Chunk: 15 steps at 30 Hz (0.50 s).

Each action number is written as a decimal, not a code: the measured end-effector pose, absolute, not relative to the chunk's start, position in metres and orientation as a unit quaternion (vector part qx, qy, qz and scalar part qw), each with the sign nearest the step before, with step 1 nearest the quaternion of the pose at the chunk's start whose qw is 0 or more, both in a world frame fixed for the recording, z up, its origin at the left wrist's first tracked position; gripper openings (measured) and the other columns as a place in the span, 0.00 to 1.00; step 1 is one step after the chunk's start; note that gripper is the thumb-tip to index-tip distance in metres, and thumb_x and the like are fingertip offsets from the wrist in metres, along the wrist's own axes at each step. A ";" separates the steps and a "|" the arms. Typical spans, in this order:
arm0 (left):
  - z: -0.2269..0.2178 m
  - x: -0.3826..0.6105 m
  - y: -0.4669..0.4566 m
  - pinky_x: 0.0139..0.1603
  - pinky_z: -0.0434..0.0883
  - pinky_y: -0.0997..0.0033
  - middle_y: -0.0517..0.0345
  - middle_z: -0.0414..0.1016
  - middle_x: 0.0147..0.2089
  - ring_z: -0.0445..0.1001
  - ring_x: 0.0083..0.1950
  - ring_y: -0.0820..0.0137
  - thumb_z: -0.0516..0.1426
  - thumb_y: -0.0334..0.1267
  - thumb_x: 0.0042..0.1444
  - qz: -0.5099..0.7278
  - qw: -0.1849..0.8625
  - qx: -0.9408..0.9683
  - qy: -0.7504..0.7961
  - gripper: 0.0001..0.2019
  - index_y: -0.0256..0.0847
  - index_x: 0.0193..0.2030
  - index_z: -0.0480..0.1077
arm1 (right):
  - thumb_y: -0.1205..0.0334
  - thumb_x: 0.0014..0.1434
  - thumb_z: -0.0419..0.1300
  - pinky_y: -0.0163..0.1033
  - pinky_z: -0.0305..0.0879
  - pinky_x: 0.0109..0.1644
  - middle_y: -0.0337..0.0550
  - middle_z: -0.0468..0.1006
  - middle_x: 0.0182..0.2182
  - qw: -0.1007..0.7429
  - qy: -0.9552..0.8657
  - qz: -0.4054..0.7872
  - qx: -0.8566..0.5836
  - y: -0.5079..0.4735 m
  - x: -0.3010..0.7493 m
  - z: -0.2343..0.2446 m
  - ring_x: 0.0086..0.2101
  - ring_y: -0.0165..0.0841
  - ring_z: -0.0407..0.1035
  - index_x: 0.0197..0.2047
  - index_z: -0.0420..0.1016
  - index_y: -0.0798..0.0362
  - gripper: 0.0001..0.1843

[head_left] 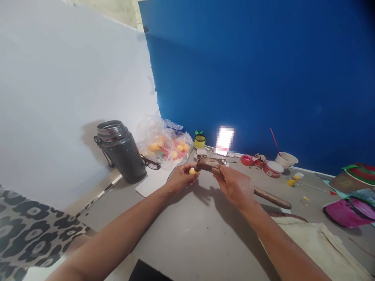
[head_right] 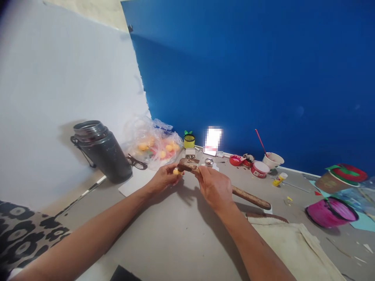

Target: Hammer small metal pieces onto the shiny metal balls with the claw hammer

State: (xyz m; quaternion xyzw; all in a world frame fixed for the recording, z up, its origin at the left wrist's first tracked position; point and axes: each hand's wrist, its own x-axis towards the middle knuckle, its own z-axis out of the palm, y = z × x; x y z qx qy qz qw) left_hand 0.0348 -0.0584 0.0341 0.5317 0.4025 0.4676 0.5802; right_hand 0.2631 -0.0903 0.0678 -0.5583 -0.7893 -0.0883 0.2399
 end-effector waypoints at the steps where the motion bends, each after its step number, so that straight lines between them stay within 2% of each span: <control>1: 0.034 0.035 -0.058 0.25 0.58 0.74 0.58 0.74 0.31 0.64 0.24 0.78 0.67 0.36 0.46 0.465 0.582 0.532 0.403 0.17 0.35 0.44 0.78 | 0.54 0.71 0.54 0.39 0.48 0.33 0.46 0.78 0.29 0.239 -0.788 -0.087 -0.561 -0.090 0.263 0.067 0.31 0.38 0.70 0.40 0.76 0.50 0.13; 5: 0.032 0.036 -0.058 0.26 0.60 0.73 0.54 0.78 0.38 0.66 0.24 0.78 0.67 0.35 0.47 0.469 0.593 0.512 0.408 0.20 0.37 0.48 0.76 | 0.51 0.73 0.51 0.40 0.49 0.35 0.50 0.80 0.33 0.268 -0.765 -0.097 -0.577 -0.091 0.263 0.067 0.33 0.39 0.72 0.43 0.76 0.51 0.17; 10: 0.029 0.036 -0.058 0.27 0.59 0.74 0.54 0.77 0.38 0.67 0.25 0.79 0.66 0.34 0.47 0.459 0.604 0.525 0.385 0.15 0.35 0.44 0.76 | 0.54 0.70 0.56 0.40 0.45 0.32 0.46 0.81 0.33 0.209 -0.788 -0.063 -0.575 -0.094 0.259 0.071 0.32 0.38 0.72 0.44 0.75 0.50 0.10; 15: 0.027 0.038 -0.058 0.25 0.57 0.75 0.56 0.78 0.41 0.64 0.24 0.80 0.68 0.34 0.44 0.467 0.606 0.507 0.397 0.24 0.38 0.50 0.74 | 0.53 0.71 0.54 0.40 0.47 0.33 0.50 0.82 0.38 0.241 -0.765 -0.070 -0.593 -0.095 0.257 0.073 0.35 0.39 0.73 0.46 0.74 0.51 0.12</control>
